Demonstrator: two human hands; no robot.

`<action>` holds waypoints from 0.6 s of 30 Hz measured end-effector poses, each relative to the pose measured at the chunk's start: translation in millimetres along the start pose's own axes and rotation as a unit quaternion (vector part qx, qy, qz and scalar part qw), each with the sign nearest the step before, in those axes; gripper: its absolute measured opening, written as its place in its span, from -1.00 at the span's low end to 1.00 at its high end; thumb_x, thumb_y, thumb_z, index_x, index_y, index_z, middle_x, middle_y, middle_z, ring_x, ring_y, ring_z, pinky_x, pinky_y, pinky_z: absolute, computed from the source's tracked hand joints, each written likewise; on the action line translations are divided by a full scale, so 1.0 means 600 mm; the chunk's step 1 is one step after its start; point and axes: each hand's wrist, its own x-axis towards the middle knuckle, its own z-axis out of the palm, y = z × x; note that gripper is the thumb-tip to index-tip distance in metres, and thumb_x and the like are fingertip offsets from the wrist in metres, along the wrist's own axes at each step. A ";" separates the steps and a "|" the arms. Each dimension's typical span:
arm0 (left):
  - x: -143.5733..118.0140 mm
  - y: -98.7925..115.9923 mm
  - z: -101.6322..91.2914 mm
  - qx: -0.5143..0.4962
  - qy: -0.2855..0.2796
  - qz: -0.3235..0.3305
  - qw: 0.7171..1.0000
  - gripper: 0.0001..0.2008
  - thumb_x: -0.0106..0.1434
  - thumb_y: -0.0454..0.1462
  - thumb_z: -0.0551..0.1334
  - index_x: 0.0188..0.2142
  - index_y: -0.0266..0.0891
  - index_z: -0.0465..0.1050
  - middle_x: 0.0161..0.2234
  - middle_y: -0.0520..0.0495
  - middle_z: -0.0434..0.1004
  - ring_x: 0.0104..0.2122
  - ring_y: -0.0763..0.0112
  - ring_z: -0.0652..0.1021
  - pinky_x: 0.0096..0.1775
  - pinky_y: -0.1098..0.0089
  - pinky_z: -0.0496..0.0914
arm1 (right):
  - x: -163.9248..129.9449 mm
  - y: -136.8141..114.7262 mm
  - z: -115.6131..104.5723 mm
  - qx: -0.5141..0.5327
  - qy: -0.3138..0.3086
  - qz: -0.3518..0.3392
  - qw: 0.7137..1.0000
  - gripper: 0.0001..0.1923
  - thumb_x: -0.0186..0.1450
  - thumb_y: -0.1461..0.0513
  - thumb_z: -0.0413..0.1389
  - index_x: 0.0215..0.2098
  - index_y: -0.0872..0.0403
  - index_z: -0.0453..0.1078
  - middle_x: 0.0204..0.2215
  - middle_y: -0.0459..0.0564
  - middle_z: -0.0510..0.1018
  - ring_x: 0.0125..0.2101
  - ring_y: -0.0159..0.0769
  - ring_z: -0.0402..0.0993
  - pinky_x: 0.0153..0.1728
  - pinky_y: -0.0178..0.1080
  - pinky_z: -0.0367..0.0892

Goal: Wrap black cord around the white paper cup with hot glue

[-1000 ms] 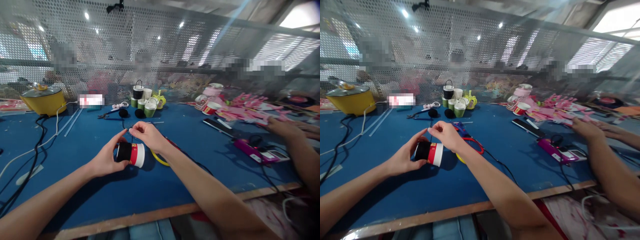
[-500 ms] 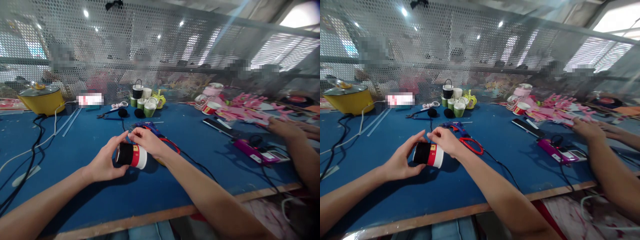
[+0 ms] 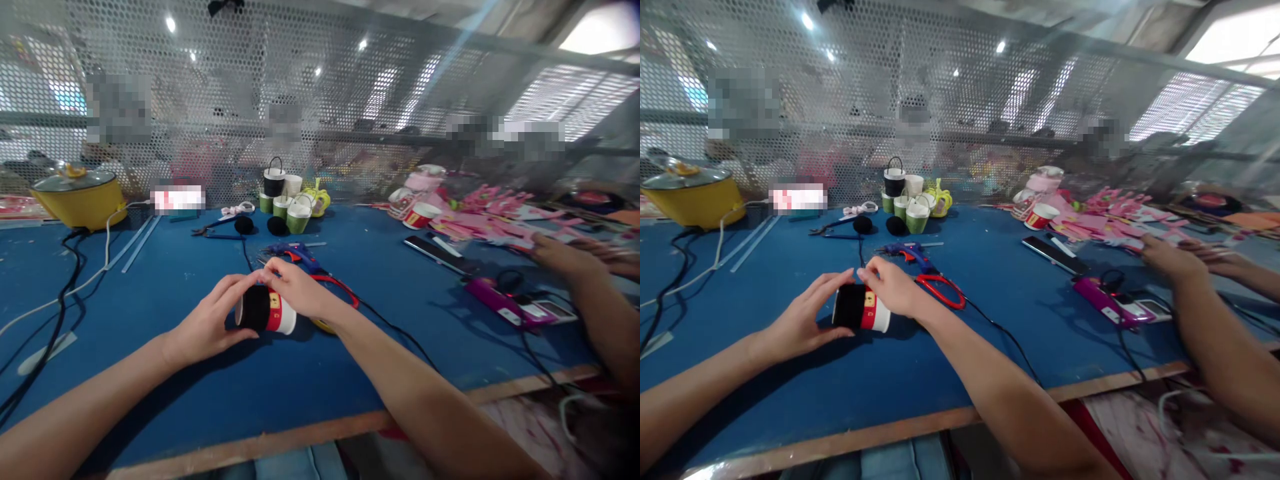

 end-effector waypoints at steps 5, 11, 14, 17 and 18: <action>0.001 -0.010 0.005 -0.097 0.002 -0.107 0.989 -0.22 0.05 -0.07 0.28 0.18 -0.16 -0.04 0.00 -0.24 0.25 -0.01 0.09 0.35 -0.02 0.08 0.31 | -0.003 0.001 0.010 -0.048 0.051 -0.033 0.997 -0.79 0.28 0.18 -0.10 -0.50 0.06 0.10 -0.53 -0.14 0.24 -0.48 -0.40 0.18 -0.43 -0.29 0.10; 0.006 -0.004 0.008 -0.292 -0.026 -0.238 0.926 -0.51 0.19 -0.08 0.15 0.04 -0.26 0.16 -0.14 -0.16 0.42 -0.14 0.17 0.46 -0.14 0.18 0.39 | -0.008 0.001 0.025 -0.058 0.090 -0.088 0.990 -0.83 0.27 0.21 -0.08 -0.48 0.06 0.09 -0.49 -0.11 0.24 -0.45 -0.38 0.19 -0.38 -0.27 0.14; 0.009 0.002 0.004 -0.276 -0.016 -0.232 0.933 -0.58 0.18 -0.11 0.16 -0.03 -0.27 0.22 -0.15 -0.14 0.42 -0.18 0.23 0.47 -0.17 0.24 0.39 | -0.009 0.001 0.024 -0.038 0.087 -0.100 0.990 -0.82 0.27 0.20 -0.09 -0.48 0.06 0.10 -0.48 -0.10 0.25 -0.43 -0.38 0.20 -0.37 -0.27 0.16; 0.010 0.004 0.002 -0.244 -0.016 -0.208 0.947 -0.58 0.17 -0.13 0.18 -0.03 -0.26 0.21 -0.15 -0.14 0.40 -0.19 0.25 0.46 -0.17 0.26 0.39 | -0.007 0.001 0.016 -0.010 0.080 -0.099 0.992 -0.82 0.27 0.19 -0.08 -0.47 0.08 0.15 -0.46 -0.09 0.27 -0.40 -0.38 0.22 -0.35 -0.27 0.18; 0.010 0.004 0.001 -0.231 -0.018 -0.200 0.952 -0.58 0.17 -0.13 0.18 -0.03 -0.26 0.21 -0.15 -0.14 0.40 -0.19 0.25 0.45 -0.16 0.25 0.38 | -0.006 0.002 0.014 0.001 0.075 -0.098 0.992 -0.82 0.27 0.18 -0.07 -0.47 0.08 0.16 -0.46 -0.09 0.28 -0.40 -0.38 0.23 -0.36 -0.28 0.18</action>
